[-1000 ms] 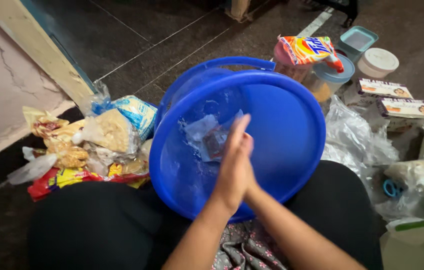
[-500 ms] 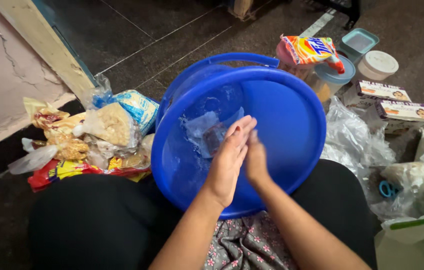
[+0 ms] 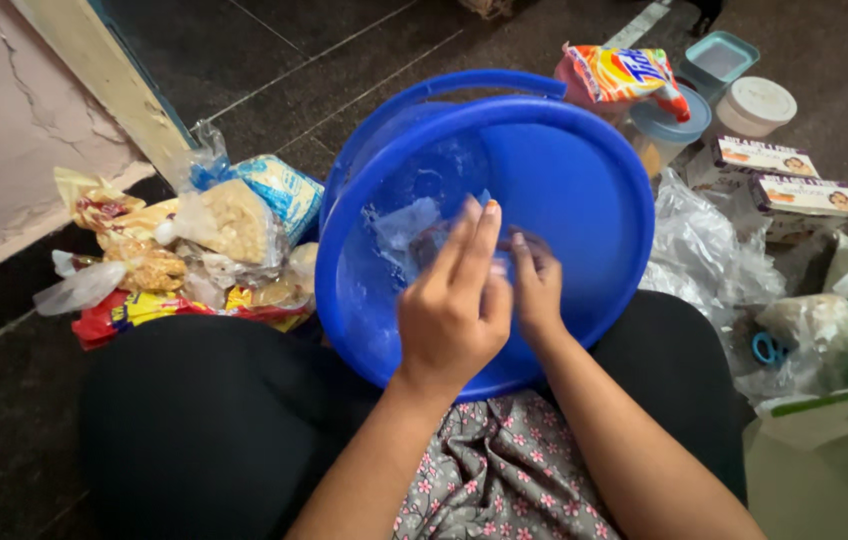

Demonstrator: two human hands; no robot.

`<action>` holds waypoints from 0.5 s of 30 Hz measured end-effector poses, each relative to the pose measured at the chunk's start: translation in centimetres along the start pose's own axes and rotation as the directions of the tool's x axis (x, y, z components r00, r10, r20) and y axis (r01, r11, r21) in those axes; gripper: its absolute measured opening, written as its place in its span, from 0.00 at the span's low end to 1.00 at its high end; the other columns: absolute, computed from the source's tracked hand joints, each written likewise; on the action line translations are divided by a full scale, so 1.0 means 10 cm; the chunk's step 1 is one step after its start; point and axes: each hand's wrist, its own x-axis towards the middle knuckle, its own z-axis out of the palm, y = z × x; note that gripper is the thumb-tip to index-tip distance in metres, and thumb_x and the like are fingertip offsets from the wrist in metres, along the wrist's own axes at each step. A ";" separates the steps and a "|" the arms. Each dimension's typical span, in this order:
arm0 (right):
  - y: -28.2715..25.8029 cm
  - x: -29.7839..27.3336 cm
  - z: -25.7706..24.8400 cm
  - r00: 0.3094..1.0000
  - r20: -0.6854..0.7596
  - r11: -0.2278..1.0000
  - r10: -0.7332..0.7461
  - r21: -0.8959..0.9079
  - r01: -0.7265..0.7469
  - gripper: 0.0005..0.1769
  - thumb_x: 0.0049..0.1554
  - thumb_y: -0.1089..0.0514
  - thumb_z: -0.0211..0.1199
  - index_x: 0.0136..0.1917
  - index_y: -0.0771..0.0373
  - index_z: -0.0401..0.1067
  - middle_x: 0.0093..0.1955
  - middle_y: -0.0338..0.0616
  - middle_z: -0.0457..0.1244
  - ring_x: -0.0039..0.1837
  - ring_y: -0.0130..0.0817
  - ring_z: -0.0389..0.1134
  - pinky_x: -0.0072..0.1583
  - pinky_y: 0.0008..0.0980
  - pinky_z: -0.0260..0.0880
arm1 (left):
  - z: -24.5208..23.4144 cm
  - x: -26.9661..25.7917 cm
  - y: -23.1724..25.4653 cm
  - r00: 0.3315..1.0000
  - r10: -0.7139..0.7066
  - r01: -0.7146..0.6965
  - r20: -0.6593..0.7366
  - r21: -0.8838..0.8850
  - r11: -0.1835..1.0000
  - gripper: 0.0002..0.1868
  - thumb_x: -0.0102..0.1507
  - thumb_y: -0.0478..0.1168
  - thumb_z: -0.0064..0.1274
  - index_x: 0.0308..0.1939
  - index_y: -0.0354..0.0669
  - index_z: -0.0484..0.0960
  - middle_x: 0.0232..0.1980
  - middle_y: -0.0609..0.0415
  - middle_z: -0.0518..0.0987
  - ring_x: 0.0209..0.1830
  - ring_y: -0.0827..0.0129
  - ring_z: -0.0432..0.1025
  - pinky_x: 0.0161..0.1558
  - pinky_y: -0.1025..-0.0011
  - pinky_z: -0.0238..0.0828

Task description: The person sits on the floor and sorts various packaged food items, including grains and spices, into a blue plastic bucket. They handle each package individually, opening some and placing them inside the bucket.

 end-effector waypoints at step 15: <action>-1.37 0.42 -1.10 0.981 -0.074 0.755 0.178 -0.630 -0.184 0.30 0.52 0.38 0.71 0.55 0.65 0.77 0.44 0.53 0.71 0.45 0.40 0.73 0.49 0.40 0.72 | -1.01 0.20 -0.81 0.653 -0.657 0.640 0.377 0.190 0.744 0.27 0.57 0.59 0.58 0.48 0.43 0.86 0.43 0.47 0.88 0.44 0.59 0.83 0.47 0.62 0.75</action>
